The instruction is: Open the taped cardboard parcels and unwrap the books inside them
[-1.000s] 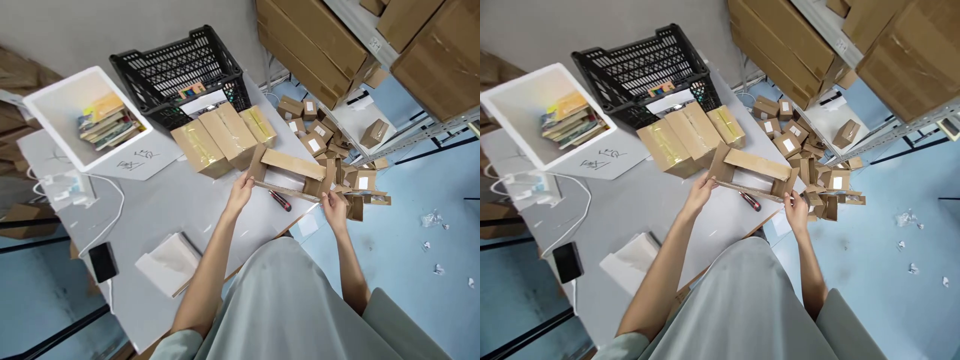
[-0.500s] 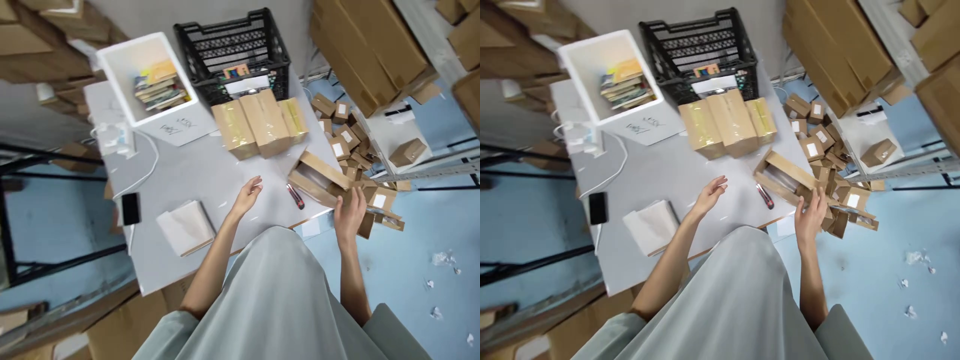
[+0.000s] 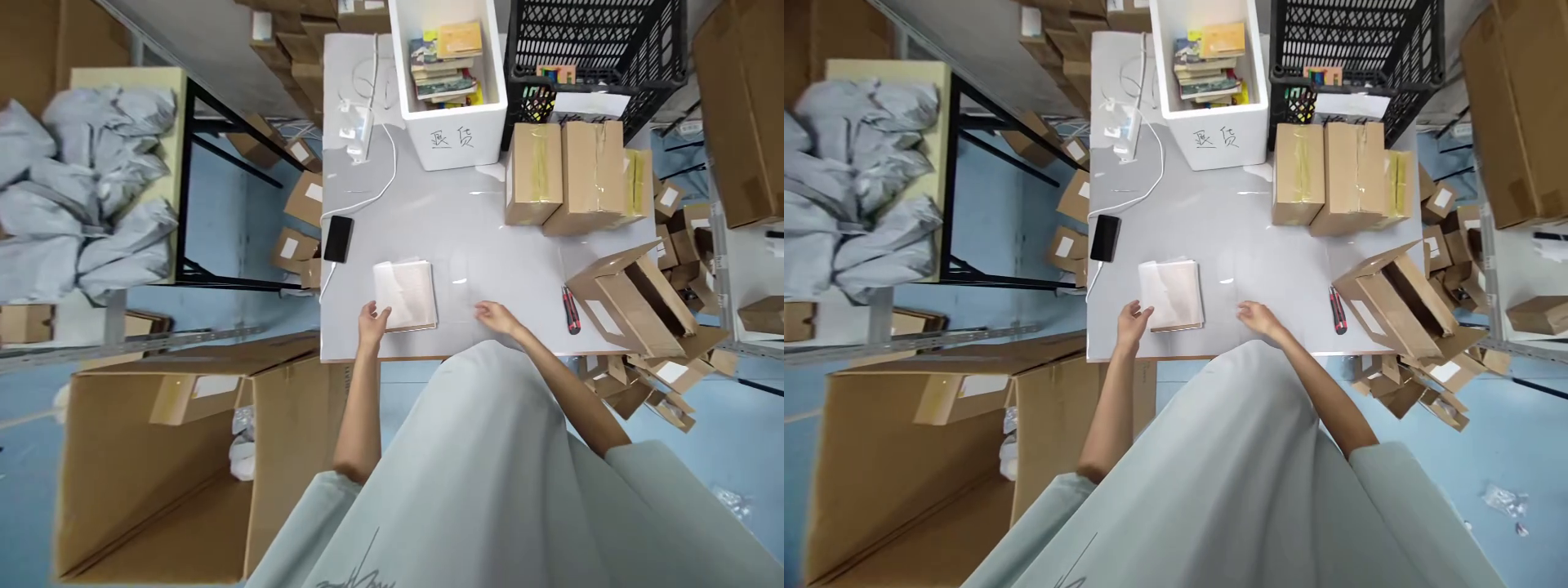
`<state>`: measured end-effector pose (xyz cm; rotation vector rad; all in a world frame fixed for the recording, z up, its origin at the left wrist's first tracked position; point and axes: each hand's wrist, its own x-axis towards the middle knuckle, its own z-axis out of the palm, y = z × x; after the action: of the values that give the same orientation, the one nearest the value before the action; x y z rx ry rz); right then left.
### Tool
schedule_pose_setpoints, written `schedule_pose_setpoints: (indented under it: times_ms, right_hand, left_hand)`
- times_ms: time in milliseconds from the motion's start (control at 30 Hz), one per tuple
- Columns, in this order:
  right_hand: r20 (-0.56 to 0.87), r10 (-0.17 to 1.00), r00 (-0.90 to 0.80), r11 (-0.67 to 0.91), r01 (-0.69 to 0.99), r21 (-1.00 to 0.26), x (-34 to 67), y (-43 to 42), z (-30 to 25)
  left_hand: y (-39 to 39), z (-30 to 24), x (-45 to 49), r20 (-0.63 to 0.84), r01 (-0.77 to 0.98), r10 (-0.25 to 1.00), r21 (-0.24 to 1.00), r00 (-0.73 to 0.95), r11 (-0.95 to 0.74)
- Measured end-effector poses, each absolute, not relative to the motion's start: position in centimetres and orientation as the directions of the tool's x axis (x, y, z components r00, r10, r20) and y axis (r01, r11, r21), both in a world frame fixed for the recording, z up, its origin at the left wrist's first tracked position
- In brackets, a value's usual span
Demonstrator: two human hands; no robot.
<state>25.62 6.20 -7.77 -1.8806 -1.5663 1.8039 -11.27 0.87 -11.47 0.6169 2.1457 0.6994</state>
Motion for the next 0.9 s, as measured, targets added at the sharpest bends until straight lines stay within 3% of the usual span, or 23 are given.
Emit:
schedule_pose_setpoints:
  times_ms: [133,400,733,900]
  right_hand:
    - [-0.746,0.631,-0.214,-0.555,0.548,-0.626,17.3,7.2,-11.0]
    - [-0.801,0.573,-0.175,-0.713,0.375,-0.592,12.4,6.9,-14.5]
    - [-0.786,0.618,0.021,-0.773,0.199,-0.603,26.6,5.6,-14.6]
    - [-0.748,0.649,0.136,-0.759,0.173,-0.627,34.7,3.3,-14.2]
  left_hand:
    - [0.4,-14.8,-13.8,-0.568,0.181,0.588,0.613,-0.577,0.769]
    - [0.3,-18.3,-12.9,-0.585,0.198,0.679,0.675,-0.444,0.711]
    - [0.8,-18.9,-2.0,-0.617,0.241,0.77,0.732,-0.161,0.637]
    - [2.5,-19.3,5.6,-0.601,0.274,0.793,0.749,-0.101,0.603]
